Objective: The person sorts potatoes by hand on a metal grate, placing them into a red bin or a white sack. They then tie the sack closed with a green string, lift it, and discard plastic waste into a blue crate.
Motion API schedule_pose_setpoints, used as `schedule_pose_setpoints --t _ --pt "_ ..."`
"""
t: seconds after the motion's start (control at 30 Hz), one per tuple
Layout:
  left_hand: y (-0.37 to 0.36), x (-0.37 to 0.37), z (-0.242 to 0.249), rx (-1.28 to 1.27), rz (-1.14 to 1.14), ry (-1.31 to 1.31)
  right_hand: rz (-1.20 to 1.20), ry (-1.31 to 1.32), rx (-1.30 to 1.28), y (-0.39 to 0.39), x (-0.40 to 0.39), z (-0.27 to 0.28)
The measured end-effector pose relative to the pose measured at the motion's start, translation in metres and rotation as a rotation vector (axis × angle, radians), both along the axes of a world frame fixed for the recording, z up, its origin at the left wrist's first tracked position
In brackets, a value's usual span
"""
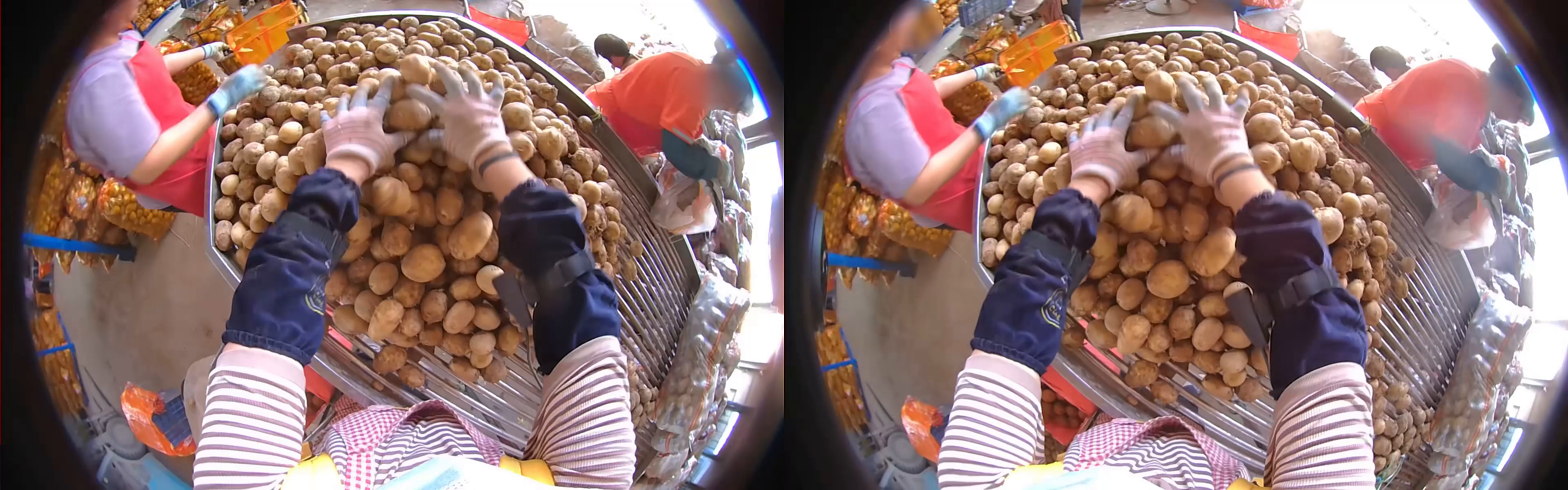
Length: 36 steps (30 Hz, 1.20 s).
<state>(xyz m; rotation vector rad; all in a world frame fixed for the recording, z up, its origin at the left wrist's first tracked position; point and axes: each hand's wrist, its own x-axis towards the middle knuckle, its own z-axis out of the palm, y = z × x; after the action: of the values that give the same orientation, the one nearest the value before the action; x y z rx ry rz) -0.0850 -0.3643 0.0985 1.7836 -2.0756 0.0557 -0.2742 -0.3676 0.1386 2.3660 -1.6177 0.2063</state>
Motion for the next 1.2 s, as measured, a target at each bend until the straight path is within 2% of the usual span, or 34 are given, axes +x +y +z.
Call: schedule_pose_setpoints --t 0.03,0.1,0.17,0.27,0.37,0.47,0.53,0.57,0.63,0.7,0.73,0.77,0.83,0.9,0.97,1.03,1.1,1.17,1.2 --pt "-0.01 -0.003 0.009 0.12 0.037 0.022 -0.032 0.005 0.004 -0.019 -0.001 0.0" --pt "-0.043 0.001 -0.022 0.029 -0.067 0.144 -0.087 0.061 -0.061 -0.054 -0.017 -0.014" --pt "-0.053 -0.004 -0.015 0.101 -0.068 0.217 -0.13 -0.026 -0.04 -0.08 -0.029 -0.016" --pt "-0.097 0.011 -0.031 0.089 -0.262 0.29 -0.155 0.032 -0.089 -0.115 -0.027 -0.022" --pt "-0.113 0.029 -0.02 0.151 -0.116 0.021 -0.169 0.039 -0.209 -0.146 -0.033 -0.042" --pt "-0.139 0.078 -0.062 0.215 -0.003 0.019 -0.075 -0.103 -0.345 -0.163 -0.054 -0.058" --pt "-0.126 0.09 -0.053 0.313 0.131 -0.026 -0.073 -0.094 -0.367 -0.154 -0.069 -0.061" --pt "-0.147 0.114 -0.086 0.282 0.051 0.057 -0.057 -0.091 -0.389 -0.149 -0.07 -0.058" --pt "-0.132 0.102 -0.069 0.327 0.134 -0.042 -0.019 -0.141 -0.44 -0.151 -0.095 -0.067" --pt "-0.132 0.102 -0.069 0.315 0.136 -0.057 -0.148 0.038 -0.444 -0.134 -0.116 -0.07" --pt "-0.132 0.103 -0.068 0.303 0.143 -0.071 -0.127 -0.065 -0.407 -0.129 -0.126 -0.075" --pt "-0.133 0.102 -0.067 0.297 0.146 -0.067 -0.248 0.002 -0.446 -0.117 -0.118 -0.074" --pt "-0.133 0.1 -0.066 0.299 0.187 -0.122 -0.121 -0.237 -0.395 -0.093 -0.096 -0.064" --pt "-0.133 0.098 -0.067 0.293 0.212 -0.148 0.285 -0.41 -0.256 -0.058 -0.068 -0.035" --pt "-0.139 0.097 -0.073 0.22 0.197 -0.182 0.33 -0.47 -0.103 -0.011 -0.038 -0.004" --pt "-0.139 0.095 -0.075 0.167 0.161 -0.222 0.351 -0.3 0.052 0.037 -0.019 0.0" --pt "-0.135 0.093 -0.075 0.169 0.124 -0.243 0.485 -0.024 0.232 0.064 -0.013 -0.017" --pt "-0.123 0.081 -0.057 0.304 0.114 -0.286 0.471 -0.029 0.158 0.061 -0.01 -0.024" --pt "-0.118 0.082 -0.062 0.254 0.059 -0.259 0.485 -0.002 0.127 0.054 -0.011 -0.028"
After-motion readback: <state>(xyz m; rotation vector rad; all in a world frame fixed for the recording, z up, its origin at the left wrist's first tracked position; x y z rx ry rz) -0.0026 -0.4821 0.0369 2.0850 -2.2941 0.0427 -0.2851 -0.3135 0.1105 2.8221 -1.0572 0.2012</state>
